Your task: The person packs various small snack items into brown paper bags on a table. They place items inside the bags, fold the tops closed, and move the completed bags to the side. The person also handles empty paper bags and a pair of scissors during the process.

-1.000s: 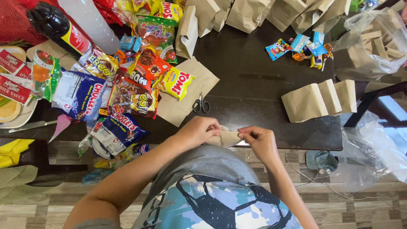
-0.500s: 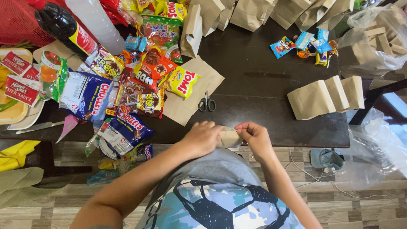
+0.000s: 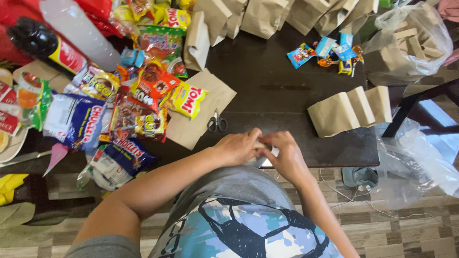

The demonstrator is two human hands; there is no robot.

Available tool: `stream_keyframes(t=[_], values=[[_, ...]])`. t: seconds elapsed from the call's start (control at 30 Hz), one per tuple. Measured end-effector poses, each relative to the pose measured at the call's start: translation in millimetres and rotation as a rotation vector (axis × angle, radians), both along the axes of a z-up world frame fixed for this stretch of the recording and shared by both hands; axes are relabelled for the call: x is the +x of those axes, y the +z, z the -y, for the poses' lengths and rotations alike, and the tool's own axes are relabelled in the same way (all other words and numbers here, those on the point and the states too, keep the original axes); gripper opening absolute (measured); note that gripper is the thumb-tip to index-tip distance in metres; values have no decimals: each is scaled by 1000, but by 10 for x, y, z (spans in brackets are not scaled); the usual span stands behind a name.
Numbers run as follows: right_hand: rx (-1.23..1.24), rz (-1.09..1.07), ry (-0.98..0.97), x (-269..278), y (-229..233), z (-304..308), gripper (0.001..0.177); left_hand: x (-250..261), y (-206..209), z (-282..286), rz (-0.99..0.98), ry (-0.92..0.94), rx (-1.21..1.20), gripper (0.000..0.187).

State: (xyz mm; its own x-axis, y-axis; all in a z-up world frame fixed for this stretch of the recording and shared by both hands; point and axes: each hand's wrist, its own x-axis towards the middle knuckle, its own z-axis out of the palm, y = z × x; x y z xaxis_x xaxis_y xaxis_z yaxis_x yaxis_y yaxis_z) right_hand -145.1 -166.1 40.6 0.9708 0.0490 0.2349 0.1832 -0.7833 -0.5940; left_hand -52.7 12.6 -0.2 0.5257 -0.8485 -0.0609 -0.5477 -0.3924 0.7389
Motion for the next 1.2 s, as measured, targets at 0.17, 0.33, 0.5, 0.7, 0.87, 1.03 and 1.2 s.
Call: stream_keyframes(t=[0.17, 0.33, 0.5, 0.7, 0.87, 1.03, 1.2], values=[[-31, -84, 119, 75, 180, 258, 22, 103, 96, 213, -53, -96, 4, 51], [-151, 66, 136, 187, 80, 527, 16, 285, 112, 329, 378, -137, -121, 23], [-74, 57, 51, 303, 15, 797, 15, 414, 55, 432, 398, 0, -191, 26], [49, -81, 35, 542, -140, 1133, 19, 624, -144, 522, 141, 176, -303, 25], [195, -117, -123, 741, -328, 1224, 10, 810, -186, 673, 116, 337, -156, 19], [334, -242, -235, 987, -445, 1386, 14, 1147, -229, 750, -247, 624, -193, 15], [626, -326, -192, 1506, -634, 1452, 19, 1576, -550, 787, -317, 649, -463, 7]])
